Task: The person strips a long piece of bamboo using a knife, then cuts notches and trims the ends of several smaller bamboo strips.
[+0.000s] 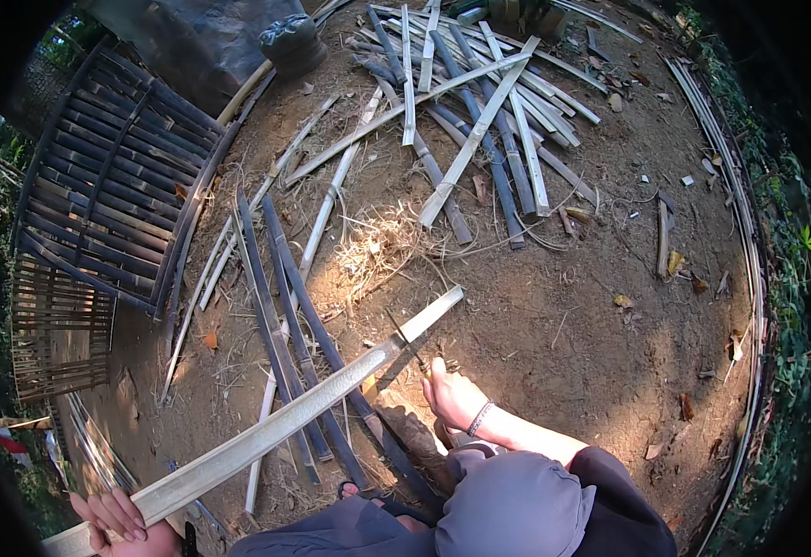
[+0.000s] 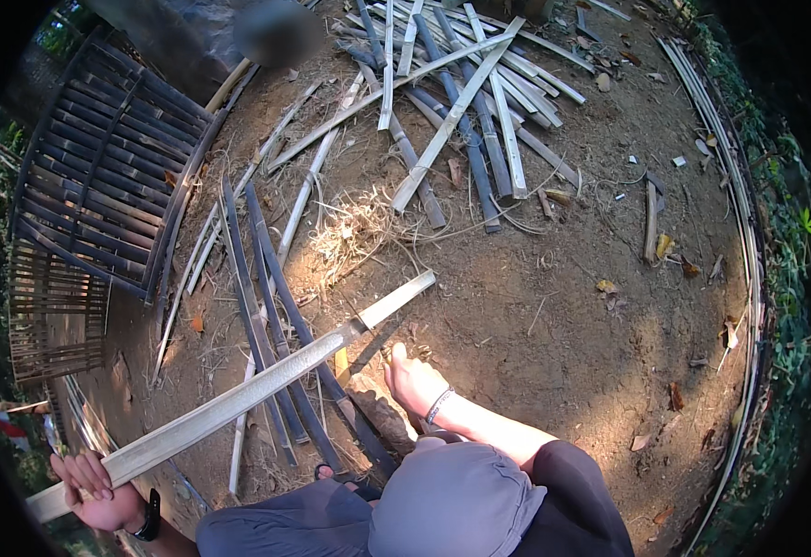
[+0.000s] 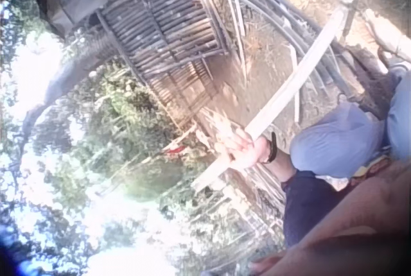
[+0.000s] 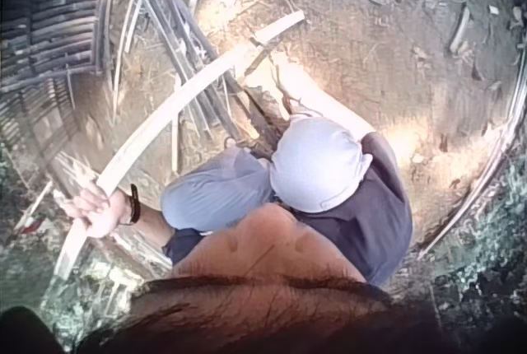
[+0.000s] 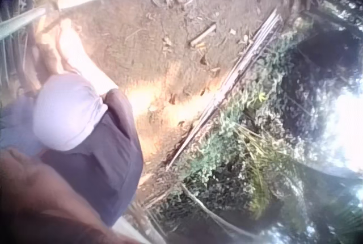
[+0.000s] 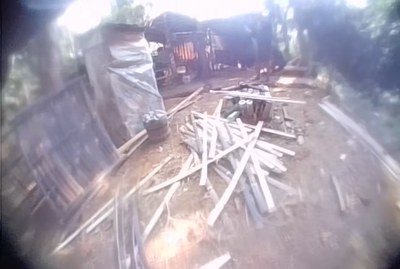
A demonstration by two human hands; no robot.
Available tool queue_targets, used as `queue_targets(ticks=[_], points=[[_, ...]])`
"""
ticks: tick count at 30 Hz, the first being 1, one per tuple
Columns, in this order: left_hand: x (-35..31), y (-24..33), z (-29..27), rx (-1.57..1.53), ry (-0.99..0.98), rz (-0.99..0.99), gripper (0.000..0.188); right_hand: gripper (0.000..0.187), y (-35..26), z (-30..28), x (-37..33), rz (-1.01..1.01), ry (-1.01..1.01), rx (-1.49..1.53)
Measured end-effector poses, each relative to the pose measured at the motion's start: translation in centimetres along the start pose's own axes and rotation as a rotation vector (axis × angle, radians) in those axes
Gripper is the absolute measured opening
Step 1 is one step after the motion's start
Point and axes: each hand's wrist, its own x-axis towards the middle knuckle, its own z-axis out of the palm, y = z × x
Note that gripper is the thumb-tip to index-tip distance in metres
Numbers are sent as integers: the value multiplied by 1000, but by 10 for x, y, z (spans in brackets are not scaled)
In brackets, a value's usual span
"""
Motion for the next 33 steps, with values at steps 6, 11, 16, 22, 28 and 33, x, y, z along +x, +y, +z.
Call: queue_targets(ticks=[6,11,16,22,28,33], points=[[2,0,-7,3,-79,-62,18,29,81,6,35,224,155,11],[7,-8,-13,96,254,-16,22,26,18,-15,23,162,7,3],[10,-7,-30,-3,92,-51,21,31,80,-11,53,294,65,-6],[20,-16,-43,42,199,-76,23,28,113,0,58,301,146,-50],[23,-26,-59,64,433,-117,23,23,73,-15,53,260,23,-125],[31,-46,-89,74,615,-181,24,19,101,-34,68,369,14,-220]])
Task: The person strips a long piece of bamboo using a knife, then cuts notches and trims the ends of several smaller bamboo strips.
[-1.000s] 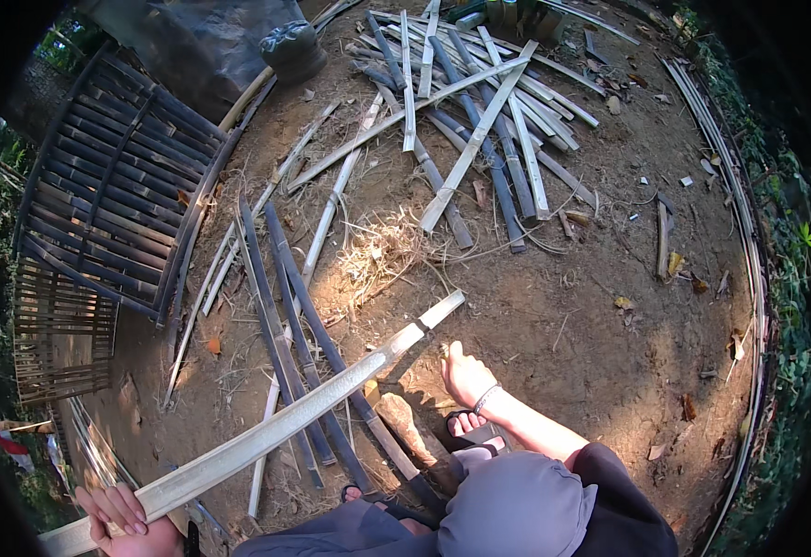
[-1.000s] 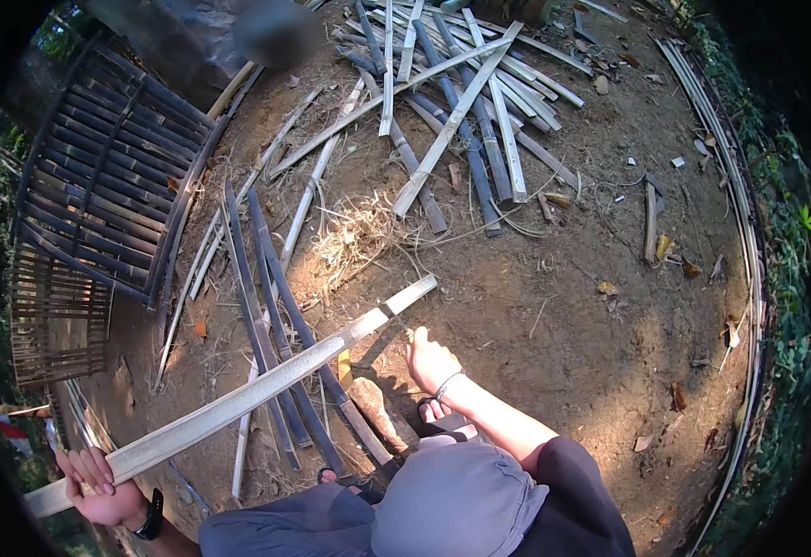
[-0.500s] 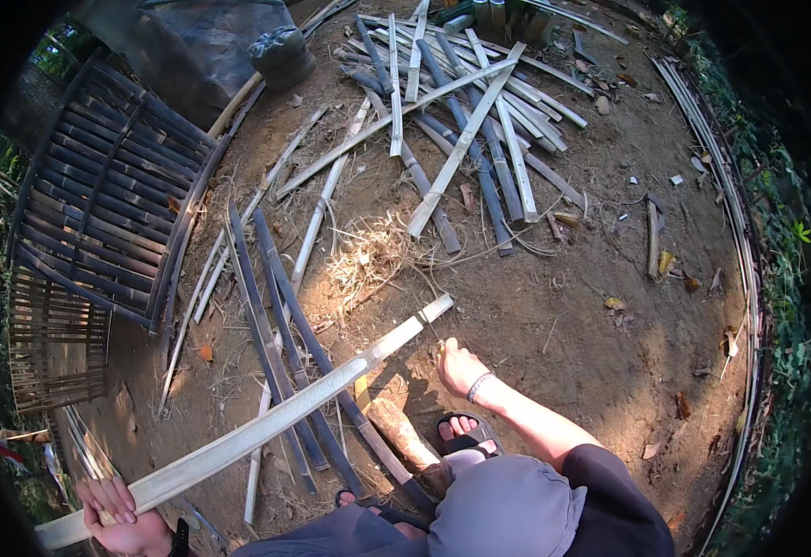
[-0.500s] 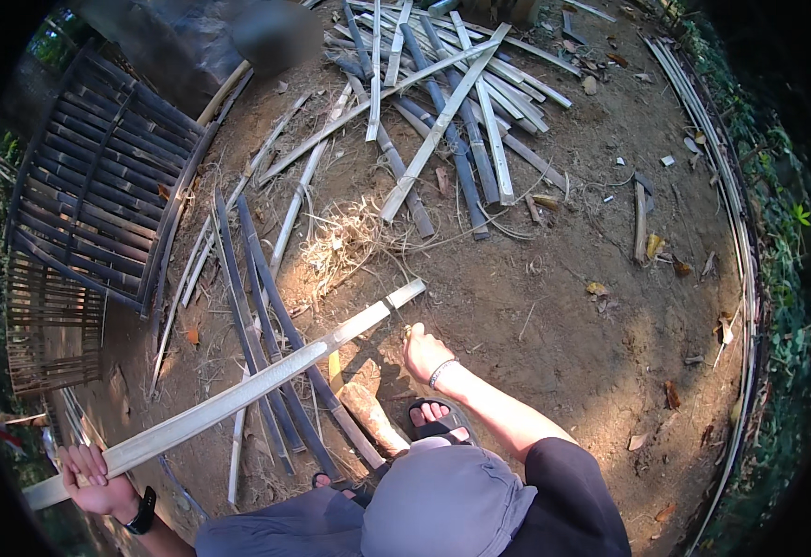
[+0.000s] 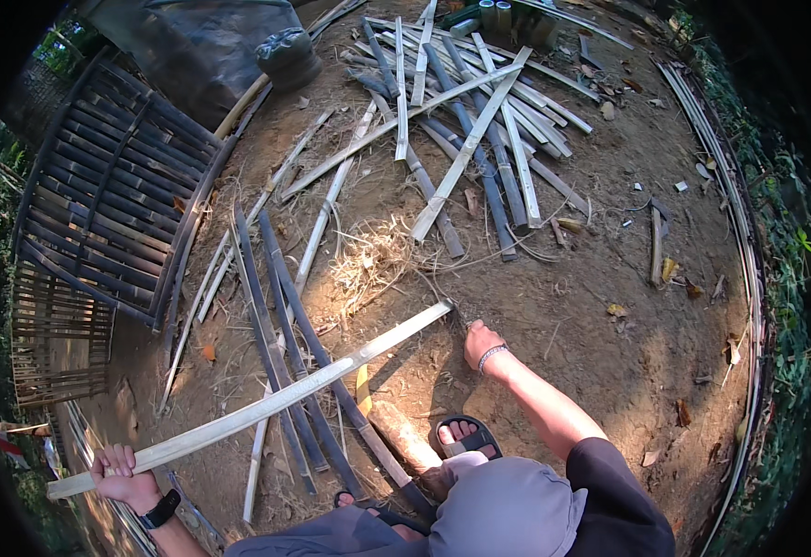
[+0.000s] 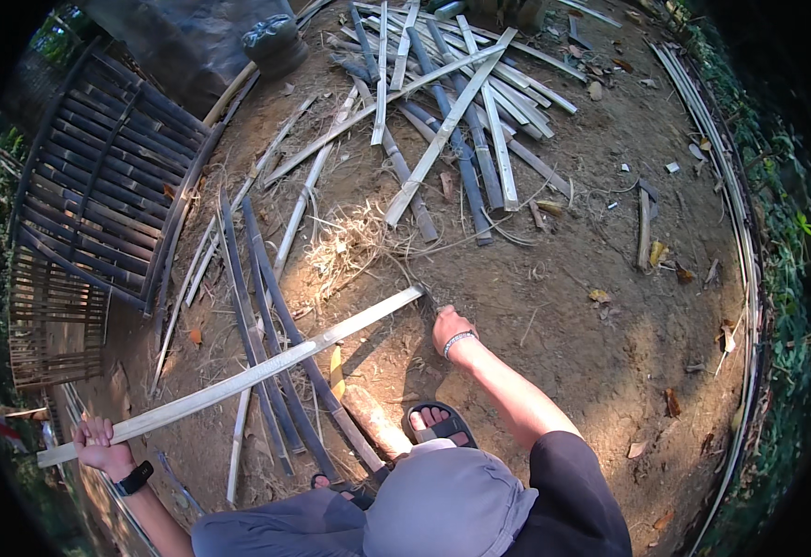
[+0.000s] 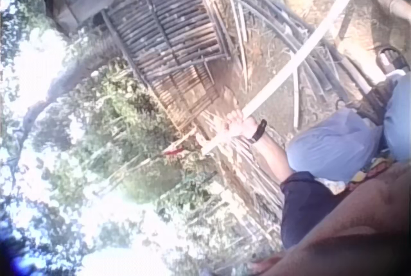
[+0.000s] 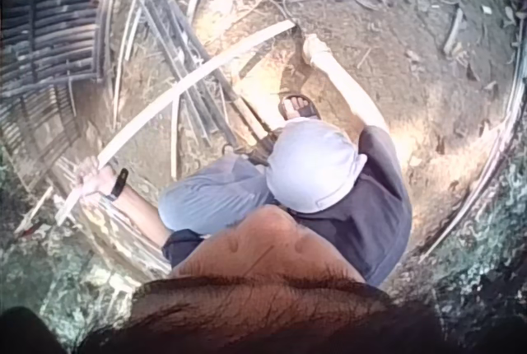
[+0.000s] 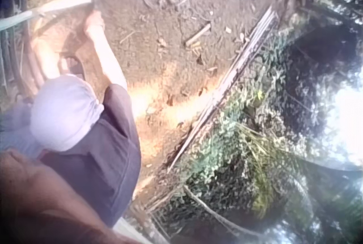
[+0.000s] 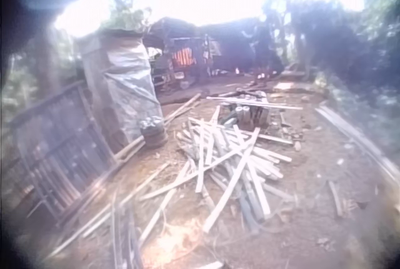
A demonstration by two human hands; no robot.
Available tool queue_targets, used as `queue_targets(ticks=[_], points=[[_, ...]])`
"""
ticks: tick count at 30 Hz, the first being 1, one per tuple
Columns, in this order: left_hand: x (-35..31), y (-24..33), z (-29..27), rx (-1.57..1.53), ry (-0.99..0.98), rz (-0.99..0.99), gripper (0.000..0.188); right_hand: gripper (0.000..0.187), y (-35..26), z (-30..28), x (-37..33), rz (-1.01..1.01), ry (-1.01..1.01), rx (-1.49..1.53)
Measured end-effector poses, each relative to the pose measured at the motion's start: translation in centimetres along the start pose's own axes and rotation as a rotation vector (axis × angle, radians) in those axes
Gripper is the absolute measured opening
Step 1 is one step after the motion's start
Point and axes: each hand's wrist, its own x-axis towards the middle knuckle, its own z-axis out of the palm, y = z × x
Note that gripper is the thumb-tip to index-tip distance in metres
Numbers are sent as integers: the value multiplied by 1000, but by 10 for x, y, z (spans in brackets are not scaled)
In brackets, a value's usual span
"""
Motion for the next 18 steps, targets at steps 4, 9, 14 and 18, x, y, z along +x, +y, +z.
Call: queue_targets(ticks=[4,9,14,18], points=[[6,-2,-7,13,69,-11,24,22,-14,1,-15,-103,-35,-2],[15,-4,-21,-8,94,-30,24,20,5,7,-3,2,-25,-7],[6,0,-17,-40,-37,5,25,22,-36,-2,-48,-218,-31,75],[-16,7,5,-132,-359,68,22,32,-100,-14,-105,-454,-130,172]])
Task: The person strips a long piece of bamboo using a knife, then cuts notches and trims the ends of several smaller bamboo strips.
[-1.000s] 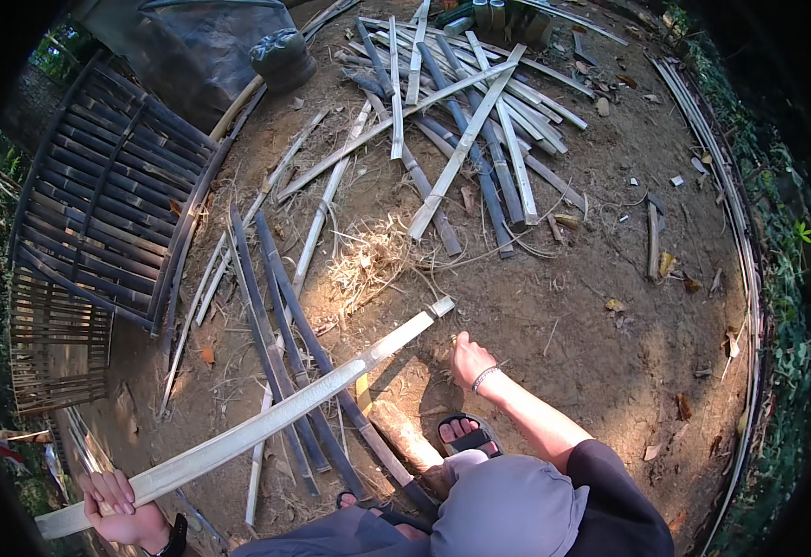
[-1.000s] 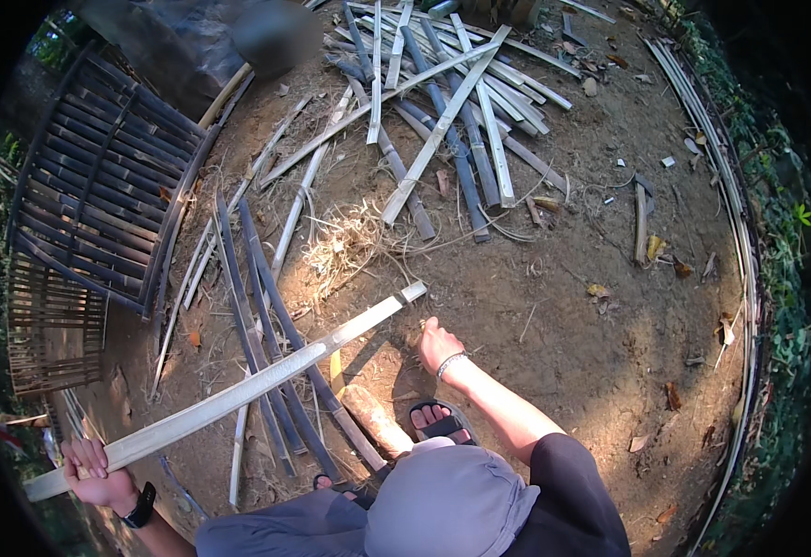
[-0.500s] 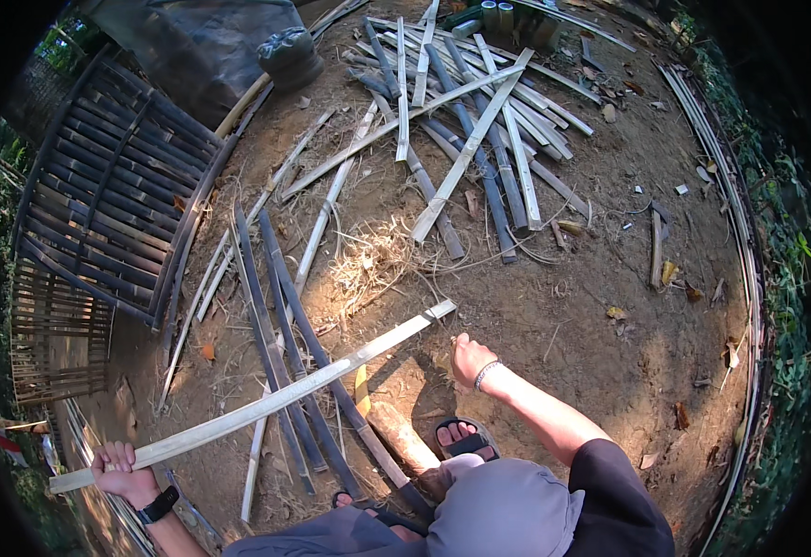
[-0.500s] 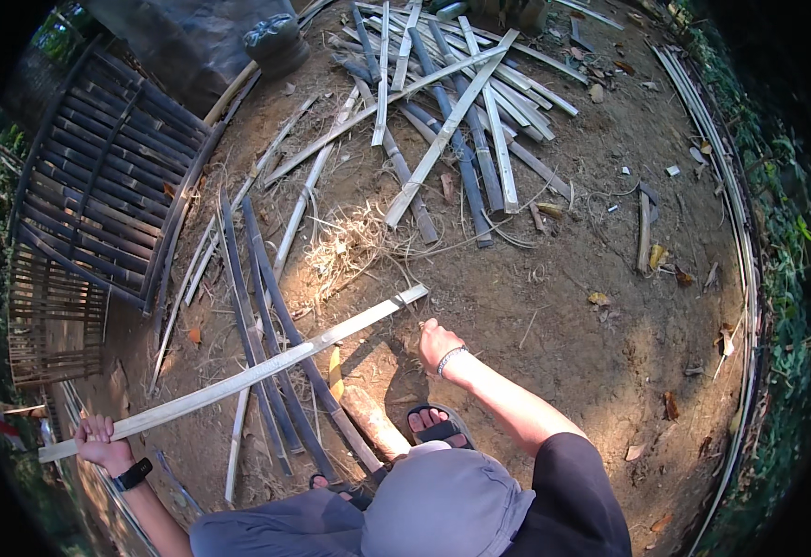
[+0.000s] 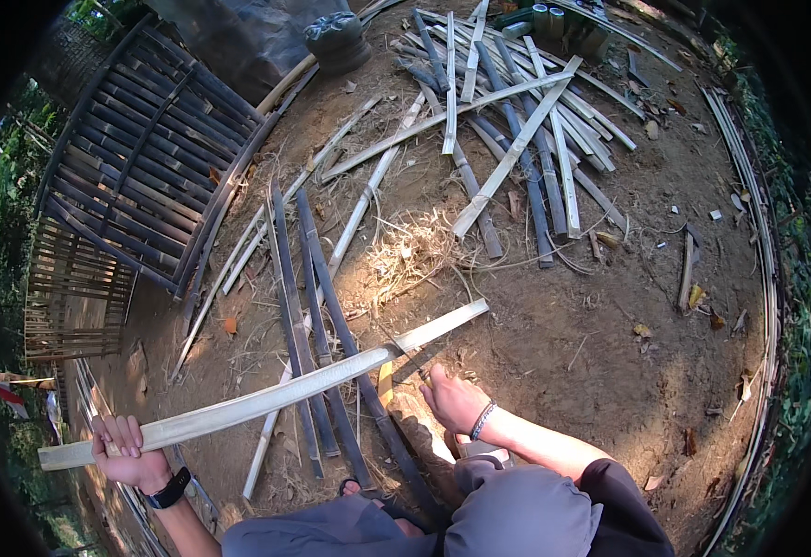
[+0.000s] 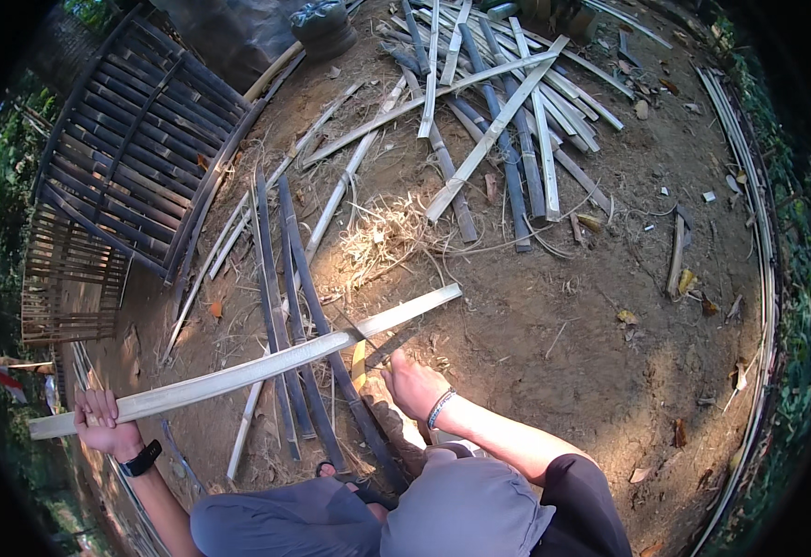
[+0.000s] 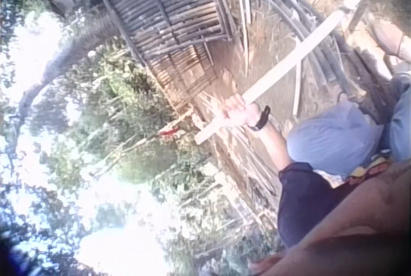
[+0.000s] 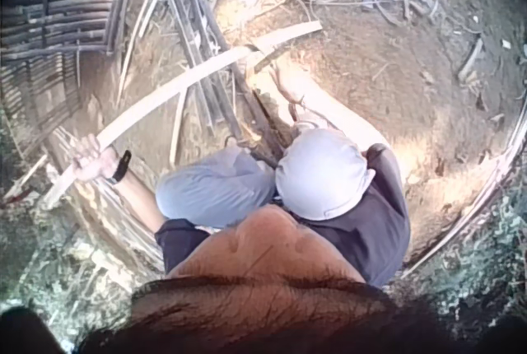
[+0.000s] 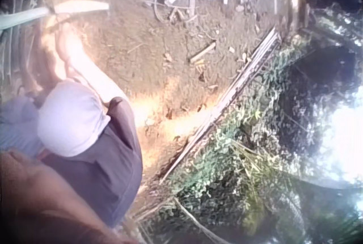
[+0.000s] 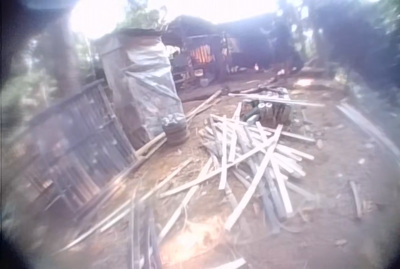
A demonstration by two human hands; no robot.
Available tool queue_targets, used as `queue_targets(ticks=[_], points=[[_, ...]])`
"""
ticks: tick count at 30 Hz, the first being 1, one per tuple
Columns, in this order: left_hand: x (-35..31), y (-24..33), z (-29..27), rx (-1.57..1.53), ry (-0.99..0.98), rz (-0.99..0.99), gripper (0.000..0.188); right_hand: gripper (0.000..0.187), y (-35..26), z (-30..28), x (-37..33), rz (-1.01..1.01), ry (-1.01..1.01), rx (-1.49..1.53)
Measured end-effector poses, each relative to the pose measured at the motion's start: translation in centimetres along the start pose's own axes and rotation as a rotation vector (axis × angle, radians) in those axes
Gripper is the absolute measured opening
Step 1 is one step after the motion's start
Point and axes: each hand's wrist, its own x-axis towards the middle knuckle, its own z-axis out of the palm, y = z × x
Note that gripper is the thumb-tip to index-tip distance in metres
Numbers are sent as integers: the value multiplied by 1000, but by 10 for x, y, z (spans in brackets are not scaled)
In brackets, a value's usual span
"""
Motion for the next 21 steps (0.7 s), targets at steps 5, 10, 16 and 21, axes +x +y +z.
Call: queue_targets(ticks=[5,10,16,21], points=[[-16,9,27,-39,-238,14,17,32,16,0,-2,38,88,-61],[-30,15,37,-30,-227,46,17,31,-13,4,-18,2,33,-15],[-41,21,43,-39,-263,92,22,32,-12,1,-27,7,64,-10],[-51,30,57,-60,-406,104,27,34,-29,-32,-36,-3,59,106]])
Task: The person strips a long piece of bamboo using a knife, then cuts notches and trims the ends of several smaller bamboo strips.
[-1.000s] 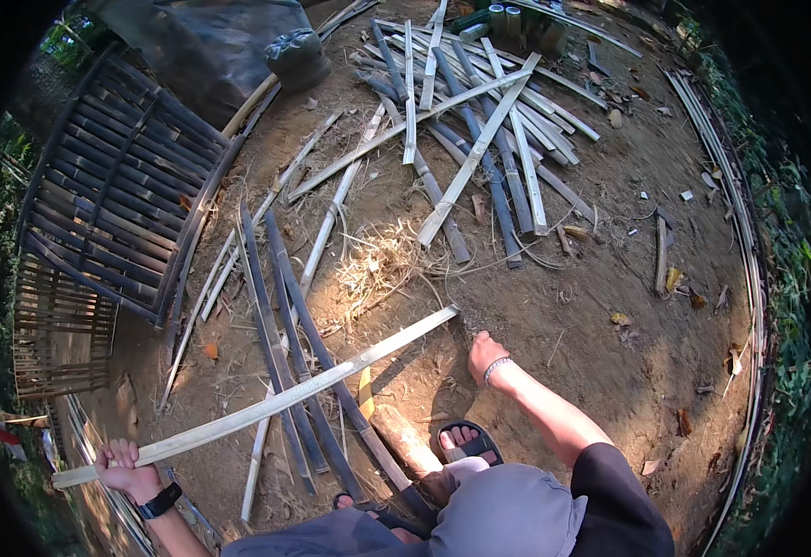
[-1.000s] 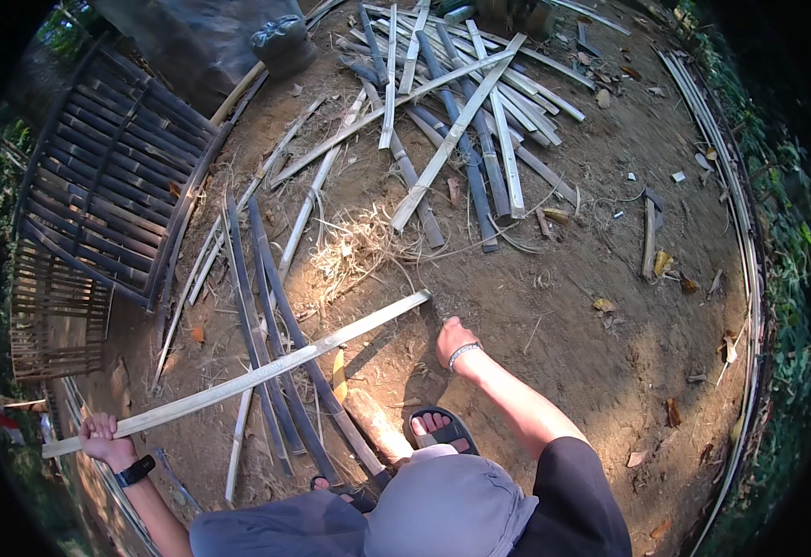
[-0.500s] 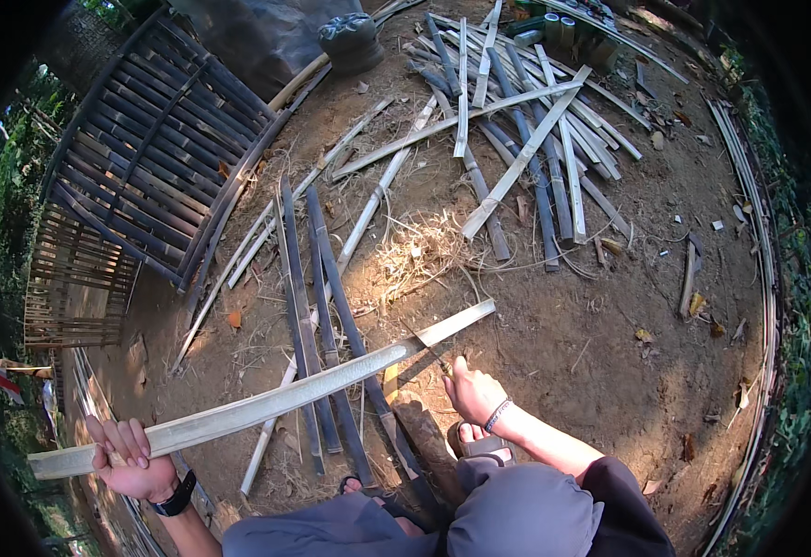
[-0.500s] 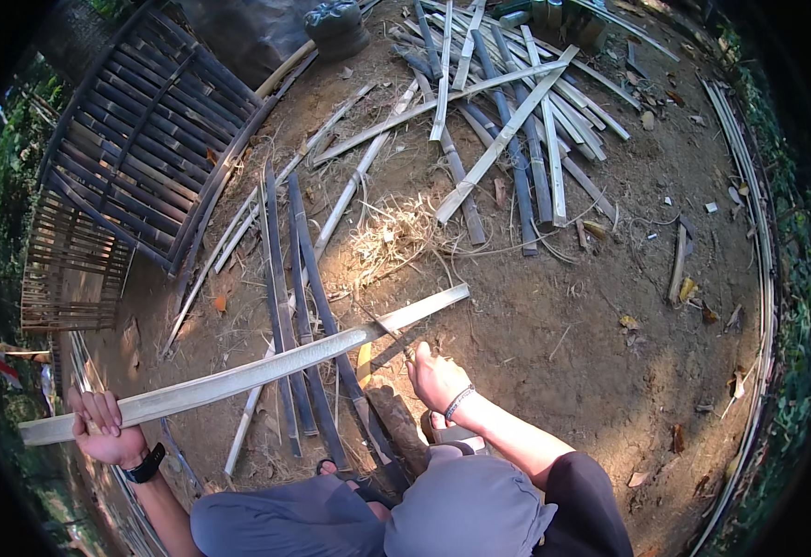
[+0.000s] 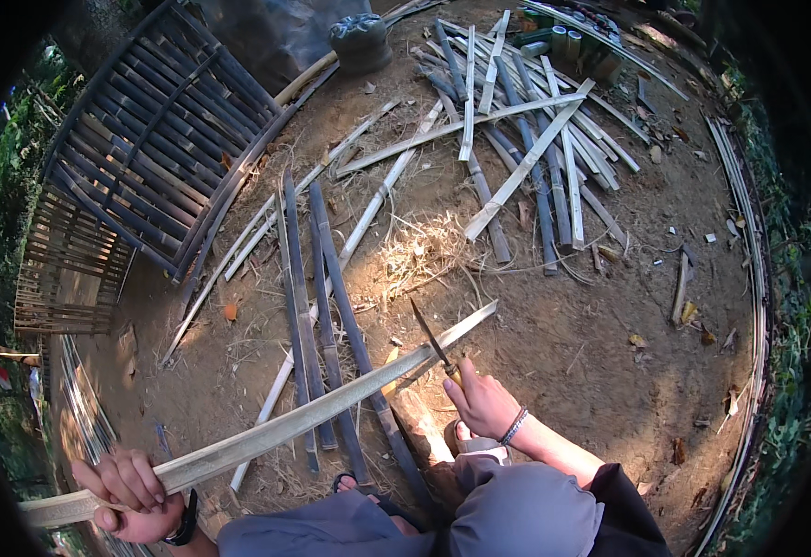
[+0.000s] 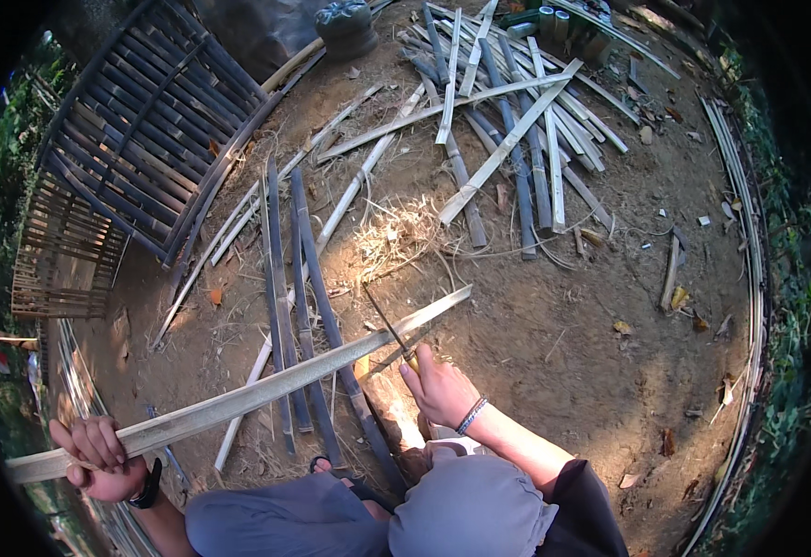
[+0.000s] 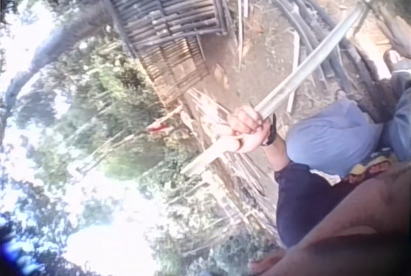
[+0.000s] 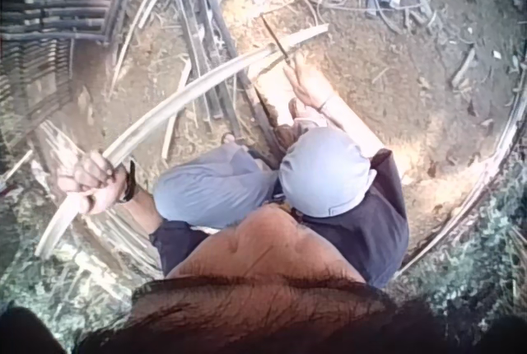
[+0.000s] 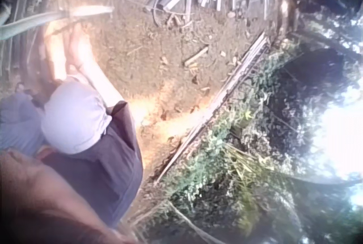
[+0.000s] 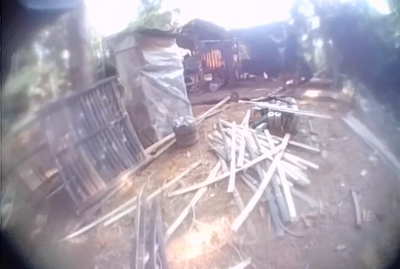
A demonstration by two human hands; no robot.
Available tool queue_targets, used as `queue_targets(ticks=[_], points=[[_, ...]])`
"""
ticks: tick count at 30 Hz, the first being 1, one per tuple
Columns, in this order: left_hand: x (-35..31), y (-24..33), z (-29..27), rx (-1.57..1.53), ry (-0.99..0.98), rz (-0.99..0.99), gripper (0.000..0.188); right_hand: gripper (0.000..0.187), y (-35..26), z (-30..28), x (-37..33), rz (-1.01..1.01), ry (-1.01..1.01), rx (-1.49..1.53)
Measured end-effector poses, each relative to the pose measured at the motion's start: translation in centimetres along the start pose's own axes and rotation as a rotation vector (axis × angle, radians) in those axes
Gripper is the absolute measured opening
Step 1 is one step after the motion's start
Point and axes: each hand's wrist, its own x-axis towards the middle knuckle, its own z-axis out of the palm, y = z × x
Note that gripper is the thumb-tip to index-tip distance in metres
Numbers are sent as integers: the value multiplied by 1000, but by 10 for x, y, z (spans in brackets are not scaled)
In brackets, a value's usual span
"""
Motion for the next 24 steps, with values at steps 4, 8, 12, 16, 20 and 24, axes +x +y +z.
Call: queue_targets(ticks=[4,8,12,16,20,24], points=[[-3,8,27,-133,-53,62,34,29,-11,-9,-7,-17,-1,-226],[-3,1,47,-291,-232,42,35,25,53,-19,1,58,194,-379],[0,-5,76,-224,-291,93,33,27,9,-17,-12,-2,-15,-295],[5,-6,82,-245,-347,85,31,28,41,-28,2,66,100,-364],[-7,4,59,-323,-401,-25,35,28,22,-31,-19,51,-49,-331],[-1,0,71,-281,-405,15,35,30,25,-34,-11,39,-12,-340]])
